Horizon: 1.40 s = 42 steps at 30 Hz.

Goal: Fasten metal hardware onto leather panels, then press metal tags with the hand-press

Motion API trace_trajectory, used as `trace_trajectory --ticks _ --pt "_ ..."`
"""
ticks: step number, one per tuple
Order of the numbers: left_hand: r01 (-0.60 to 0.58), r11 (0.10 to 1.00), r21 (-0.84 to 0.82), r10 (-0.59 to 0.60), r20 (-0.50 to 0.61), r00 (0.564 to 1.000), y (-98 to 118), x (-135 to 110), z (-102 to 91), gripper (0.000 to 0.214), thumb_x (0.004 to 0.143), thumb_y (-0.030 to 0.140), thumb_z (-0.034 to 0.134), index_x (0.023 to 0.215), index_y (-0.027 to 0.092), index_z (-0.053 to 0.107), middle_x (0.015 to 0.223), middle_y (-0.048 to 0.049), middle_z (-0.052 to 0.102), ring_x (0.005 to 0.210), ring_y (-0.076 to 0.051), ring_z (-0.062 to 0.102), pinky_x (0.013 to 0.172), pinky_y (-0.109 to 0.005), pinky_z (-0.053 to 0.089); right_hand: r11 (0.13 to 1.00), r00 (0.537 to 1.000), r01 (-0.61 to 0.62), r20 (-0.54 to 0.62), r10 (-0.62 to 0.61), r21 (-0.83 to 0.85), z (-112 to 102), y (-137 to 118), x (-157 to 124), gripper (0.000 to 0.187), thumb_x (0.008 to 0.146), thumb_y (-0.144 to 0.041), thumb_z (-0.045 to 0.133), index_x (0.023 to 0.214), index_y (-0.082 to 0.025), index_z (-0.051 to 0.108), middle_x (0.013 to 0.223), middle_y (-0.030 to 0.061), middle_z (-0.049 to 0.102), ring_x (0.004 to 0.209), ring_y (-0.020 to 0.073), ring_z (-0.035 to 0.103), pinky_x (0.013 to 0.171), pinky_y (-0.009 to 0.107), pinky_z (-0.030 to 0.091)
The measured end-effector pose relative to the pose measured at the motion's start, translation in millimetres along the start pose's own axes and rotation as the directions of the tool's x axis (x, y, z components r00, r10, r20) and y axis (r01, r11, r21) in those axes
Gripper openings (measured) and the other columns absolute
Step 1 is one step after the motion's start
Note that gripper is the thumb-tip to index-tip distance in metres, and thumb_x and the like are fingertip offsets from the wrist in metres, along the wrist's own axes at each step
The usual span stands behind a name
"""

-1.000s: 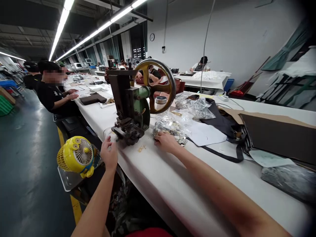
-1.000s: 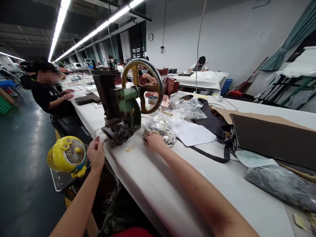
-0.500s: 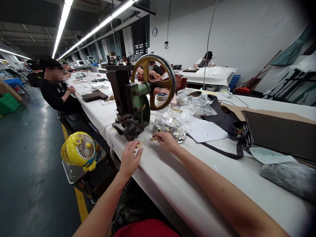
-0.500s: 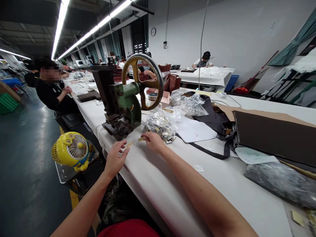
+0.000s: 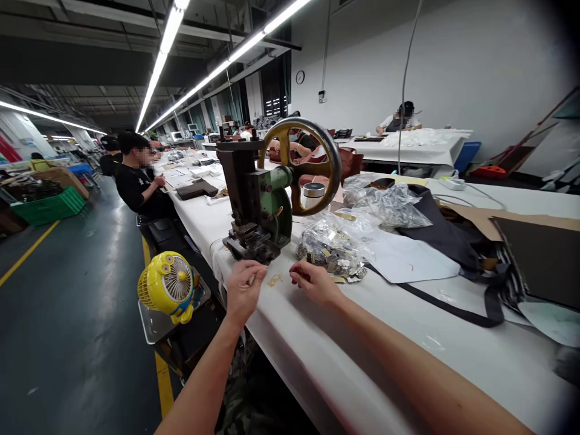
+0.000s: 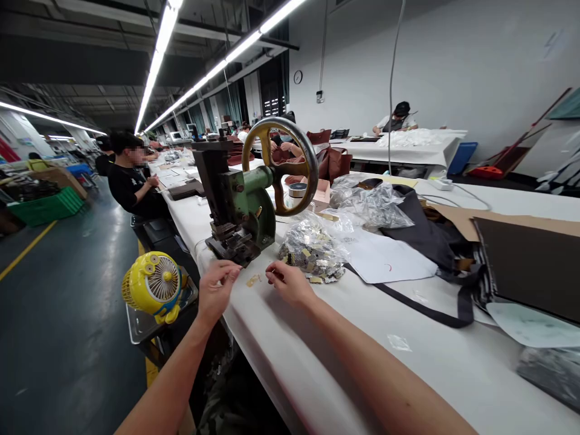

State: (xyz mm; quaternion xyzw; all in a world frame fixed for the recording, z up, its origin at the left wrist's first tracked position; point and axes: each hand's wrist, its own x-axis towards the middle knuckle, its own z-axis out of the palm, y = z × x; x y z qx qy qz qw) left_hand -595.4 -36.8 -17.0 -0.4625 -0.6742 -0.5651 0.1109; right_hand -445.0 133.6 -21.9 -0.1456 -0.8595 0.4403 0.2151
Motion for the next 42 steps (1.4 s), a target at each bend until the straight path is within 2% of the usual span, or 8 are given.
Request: trace_trajectory --ticks 4,9,13,17,23,27,35,42 --pt "-0.047 0.985 0.167 0.082 -0.209 0.974 -35.8 22.7 -16.3 0.025 0.099 0.04 0.061 0.101 0.021 0.078 0.085 -0.0039 0.066 0.077 -0.017 0.063 0.071 -0.03 0.054 0.971 0.994 0.018 0.107 0.008 -0.239 -0.2 0.9 -1.0 0.022 0.095 -0.031 0.054 0.102 -0.02 0.072 0.085 0.0047 0.074 0.074 0.0187 0.064 0.067 0.028 0.042" --pt "-0.106 0.958 0.267 0.167 -0.22 0.961 -83.9 48.9 -10.1 0.029 0.101 0.038 0.056 0.11 0.02 0.076 0.103 -0.0086 0.074 0.097 -0.021 0.068 0.089 -0.036 0.056 0.961 0.988 0.052 0.157 -0.009 -0.272 1.0 1.0 -0.5 0.024 0.094 -0.026 0.055 0.104 -0.021 0.076 0.097 0.0059 0.077 0.085 0.0215 0.068 0.074 0.029 0.044" --pt "-0.147 0.953 0.263 0.209 -0.225 0.952 -101.5 62.9 0.8 0.025 0.099 0.037 0.06 0.103 0.02 0.078 0.102 -0.0079 0.076 0.102 -0.022 0.067 0.097 -0.041 0.054 0.962 0.988 0.026 0.154 0.017 -0.273 -0.3 3.2 0.6 0.024 0.095 -0.028 0.056 0.104 -0.021 0.076 0.096 0.0053 0.077 0.085 0.0218 0.069 0.073 0.029 0.044" --pt "-0.152 0.948 0.28 0.207 -0.181 0.961 -106.1 74.9 3.6 0.023 0.097 0.038 0.062 0.096 0.022 0.078 0.112 -0.0079 0.074 0.117 -0.025 0.063 0.103 -0.043 0.052 0.964 0.987 0.001 0.155 0.042 -0.266 -1.7 3.1 1.6 0.023 0.095 -0.028 0.056 0.103 -0.022 0.077 0.097 0.004 0.078 0.084 0.0206 0.068 0.07 0.027 0.043" --pt "-0.252 0.926 0.282 0.244 0.061 0.968 -110.8 83.2 -6.5 0.031 0.103 0.039 0.05 0.105 0.022 0.076 0.118 -0.0087 0.072 0.132 -0.026 0.054 0.114 -0.047 0.044 0.964 0.985 -0.01 0.161 0.055 -0.265 -2.1 4.4 4.0 0.024 0.095 -0.028 0.057 0.104 -0.022 0.078 0.098 0.0034 0.078 0.085 0.0206 0.068 0.072 0.027 0.043" --pt "-0.254 0.92 0.3 0.212 0.165 0.963 -116.4 76.5 -9.8 0.042 0.107 0.042 0.038 0.125 0.021 0.07 0.134 -0.0111 0.065 0.145 -0.027 0.042 0.121 -0.051 0.035 0.964 0.983 -0.006 0.173 0.054 -0.268 -2.4 4.0 5.3 0.025 0.095 -0.027 0.056 0.104 -0.022 0.078 0.101 0.004 0.078 0.088 0.0211 0.069 0.074 0.028 0.044" --pt "-0.247 0.914 0.323 0.179 0.228 0.957 -120.4 55.0 -0.8 0.067 0.106 0.057 0.019 0.157 0.018 0.039 0.162 -0.0164 0.037 0.158 -0.03 0.015 0.128 -0.06 0.01 0.96 0.981 -0.017 0.181 0.07 -0.278 -2.1 0.8 5.8 0.024 0.095 -0.027 0.056 0.102 -0.021 0.078 0.099 0.0038 0.078 0.083 0.0194 0.068 0.071 0.027 0.043" --pt "-0.342 0.816 0.466 0.164 0.381 0.91 -101.5 71.4 -16.4 0.071 0.102 0.062 0.032 0.153 0.014 0.045 0.153 -0.0192 0.047 0.153 -0.038 0.024 0.125 -0.065 0.013 0.956 0.982 0.001 0.182 0.055 -0.294 -5.0 0.4 7.9 0.024 0.095 -0.028 0.056 0.103 -0.021 0.078 0.1 0.0039 0.078 0.083 0.0195 0.069 0.07 0.027 0.043"
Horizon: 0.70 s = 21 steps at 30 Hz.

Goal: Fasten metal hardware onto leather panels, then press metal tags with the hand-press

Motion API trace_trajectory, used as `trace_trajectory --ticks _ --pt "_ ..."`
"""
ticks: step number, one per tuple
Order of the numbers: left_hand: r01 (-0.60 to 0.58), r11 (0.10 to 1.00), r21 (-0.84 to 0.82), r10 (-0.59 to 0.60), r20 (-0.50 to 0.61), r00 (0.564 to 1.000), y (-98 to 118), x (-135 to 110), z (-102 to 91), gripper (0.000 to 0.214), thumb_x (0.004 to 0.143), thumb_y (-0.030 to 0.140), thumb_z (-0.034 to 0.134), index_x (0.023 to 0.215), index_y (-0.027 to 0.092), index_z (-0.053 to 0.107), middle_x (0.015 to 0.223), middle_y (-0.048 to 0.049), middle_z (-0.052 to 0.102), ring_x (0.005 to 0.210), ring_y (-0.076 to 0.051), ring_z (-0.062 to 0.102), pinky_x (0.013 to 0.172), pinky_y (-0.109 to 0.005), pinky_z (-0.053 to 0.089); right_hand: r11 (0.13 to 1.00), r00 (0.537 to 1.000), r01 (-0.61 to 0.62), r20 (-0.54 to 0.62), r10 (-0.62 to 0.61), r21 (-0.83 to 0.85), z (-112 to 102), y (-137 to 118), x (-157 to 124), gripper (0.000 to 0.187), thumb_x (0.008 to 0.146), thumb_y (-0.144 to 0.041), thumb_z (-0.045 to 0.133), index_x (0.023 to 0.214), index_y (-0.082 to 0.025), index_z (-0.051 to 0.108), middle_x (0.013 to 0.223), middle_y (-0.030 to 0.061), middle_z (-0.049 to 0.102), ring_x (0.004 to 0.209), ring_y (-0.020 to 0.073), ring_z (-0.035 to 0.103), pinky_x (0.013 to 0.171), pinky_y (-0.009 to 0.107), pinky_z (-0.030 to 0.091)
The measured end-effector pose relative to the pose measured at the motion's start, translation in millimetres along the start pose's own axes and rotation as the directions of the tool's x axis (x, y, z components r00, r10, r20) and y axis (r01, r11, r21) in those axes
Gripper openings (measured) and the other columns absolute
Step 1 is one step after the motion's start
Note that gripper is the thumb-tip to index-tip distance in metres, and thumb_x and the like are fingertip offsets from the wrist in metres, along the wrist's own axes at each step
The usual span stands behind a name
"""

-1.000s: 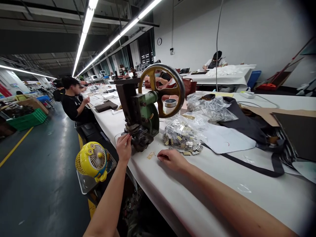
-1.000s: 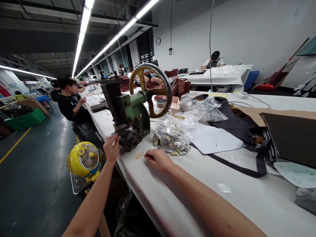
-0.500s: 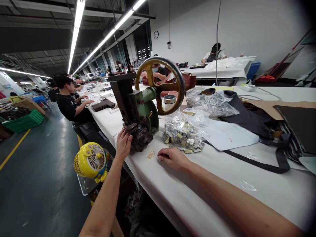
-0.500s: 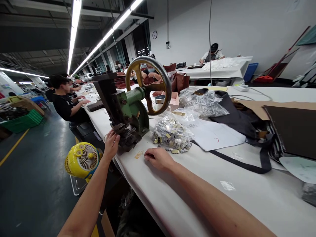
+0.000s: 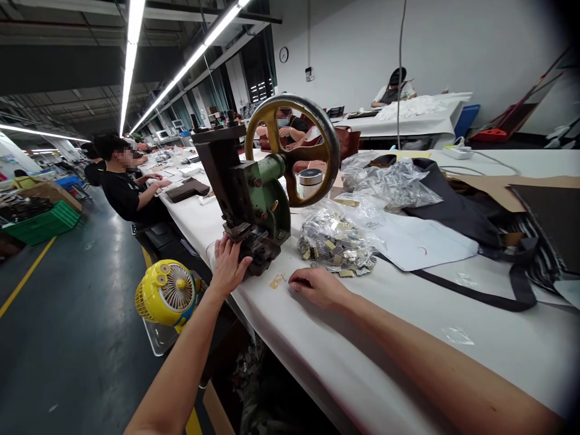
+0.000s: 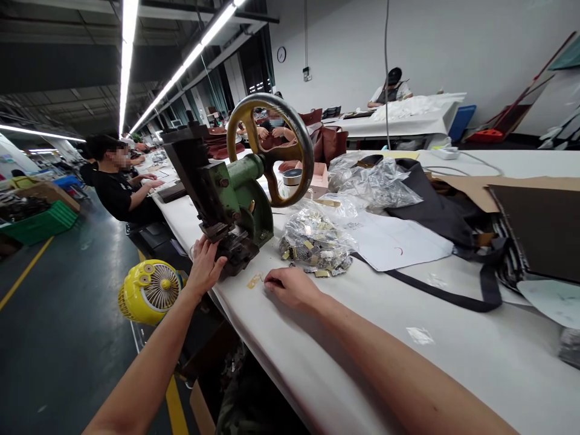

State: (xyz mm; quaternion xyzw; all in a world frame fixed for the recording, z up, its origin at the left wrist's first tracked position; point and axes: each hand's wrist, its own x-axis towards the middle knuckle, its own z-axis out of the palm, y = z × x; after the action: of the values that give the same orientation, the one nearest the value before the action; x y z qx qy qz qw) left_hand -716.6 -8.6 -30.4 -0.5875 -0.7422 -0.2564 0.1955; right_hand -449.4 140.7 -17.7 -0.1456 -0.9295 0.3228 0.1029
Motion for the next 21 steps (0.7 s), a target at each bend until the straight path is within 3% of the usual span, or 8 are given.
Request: trace_trajectory --ticks 3,8,11,13,16,17,19,21 --pt "0.026 0.998 0.051 -0.028 0.041 0.999 1.1 6.6 -9.5 0.065 0.101 0.061 0.039 0.151 0.021 0.05 0.154 -0.0166 0.048 0.149 -0.04 0.031 0.122 -0.068 0.02 1.0 1.0 -0.001 0.008 0.001 0.007 1.4 1.3 -0.2 0.025 0.096 -0.028 0.055 0.104 -0.022 0.078 0.102 0.004 0.078 0.085 0.0203 0.069 0.071 0.027 0.044" --pt "0.101 0.994 -0.033 -0.102 -0.054 0.993 6.4 7.6 -6.0 0.05 0.105 0.049 0.036 0.143 0.027 0.059 0.148 -0.0125 0.054 0.147 -0.034 0.036 0.121 -0.057 0.031 1.0 1.0 0.022 -0.003 -0.022 0.008 3.3 -3.0 -7.1 0.025 0.096 -0.03 0.056 0.103 -0.022 0.078 0.098 0.0038 0.079 0.083 0.0212 0.071 0.071 0.029 0.049" --pt "0.152 0.979 -0.134 -0.17 -0.132 0.977 11.1 -3.2 8.8 0.05 0.105 0.048 0.039 0.147 0.024 0.052 0.154 -0.0134 0.048 0.151 -0.031 0.033 0.124 -0.058 0.027 0.985 0.969 0.159 -0.183 -0.168 -0.062 -42.5 -13.6 12.9 0.024 0.097 -0.034 0.057 0.103 -0.023 0.077 0.1 0.0047 0.077 0.085 0.0219 0.071 0.075 0.032 0.055" --pt "0.197 0.951 -0.24 -0.253 -0.233 0.939 14.3 -11.4 21.9 0.05 0.105 0.046 0.04 0.148 0.022 0.046 0.159 -0.0143 0.042 0.153 -0.029 0.031 0.125 -0.057 0.027 0.956 0.844 0.214 -0.455 -0.284 -0.199 -104.4 -25.6 47.8 0.027 0.097 -0.037 0.057 0.11 -0.023 0.075 0.111 0.0081 0.073 0.1 0.0258 0.069 0.088 0.039 0.056" --pt "0.247 0.898 -0.365 -0.363 -0.297 0.883 16.3 -16.9 39.5 0.041 0.106 0.041 0.038 0.143 0.024 0.047 0.165 -0.0106 0.034 0.158 -0.026 0.021 0.126 -0.056 0.027 0.923 0.549 0.039 -0.763 -0.34 -0.383 -212.4 -51.0 117.2 0.042 0.095 -0.042 0.061 0.13 -0.018 0.067 0.131 0.017 0.064 0.127 0.0362 0.055 0.105 0.055 0.046" --pt "0.256 0.89 -0.377 -0.377 -0.292 0.879 16.1 -17.0 43.0 0.04 0.106 0.04 0.038 0.142 0.025 0.047 0.165 -0.0095 0.033 0.158 -0.026 0.019 0.126 -0.057 0.027 0.931 0.517 -0.026 -0.802 -0.299 -0.364 -240.7 -58.3 138.5 0.046 0.096 -0.043 0.06 0.132 -0.015 0.065 0.131 0.0203 0.063 0.129 0.0387 0.053 0.106 0.058 0.044" --pt "0.274 0.883 -0.38 -0.39 -0.27 0.88 15.5 -16.5 45.6 0.04 0.106 0.039 0.039 0.144 0.027 0.045 0.166 -0.0084 0.032 0.159 -0.026 0.016 0.126 -0.059 0.028 0.96 0.52 -0.08 -0.833 -0.189 -0.268 -271.7 -62.6 169.9 0.049 0.1 -0.049 0.053 0.131 -0.012 0.064 0.118 0.0238 0.067 0.122 0.0416 0.057 0.103 0.064 0.042" --pt "0.289 0.878 -0.382 -0.398 -0.244 0.884 14.9 -16.7 44.6 0.044 0.105 0.04 0.04 0.147 0.028 0.042 0.168 -0.0085 0.029 0.16 -0.026 0.013 0.127 -0.059 0.027 0.982 0.489 -0.036 -0.86 -0.144 -0.185 -264.4 -46.7 181.9 0.05 0.102 -0.056 0.045 0.127 -0.018 0.065 0.103 0.0217 0.071 0.108 0.0424 0.064 0.096 0.065 0.044"
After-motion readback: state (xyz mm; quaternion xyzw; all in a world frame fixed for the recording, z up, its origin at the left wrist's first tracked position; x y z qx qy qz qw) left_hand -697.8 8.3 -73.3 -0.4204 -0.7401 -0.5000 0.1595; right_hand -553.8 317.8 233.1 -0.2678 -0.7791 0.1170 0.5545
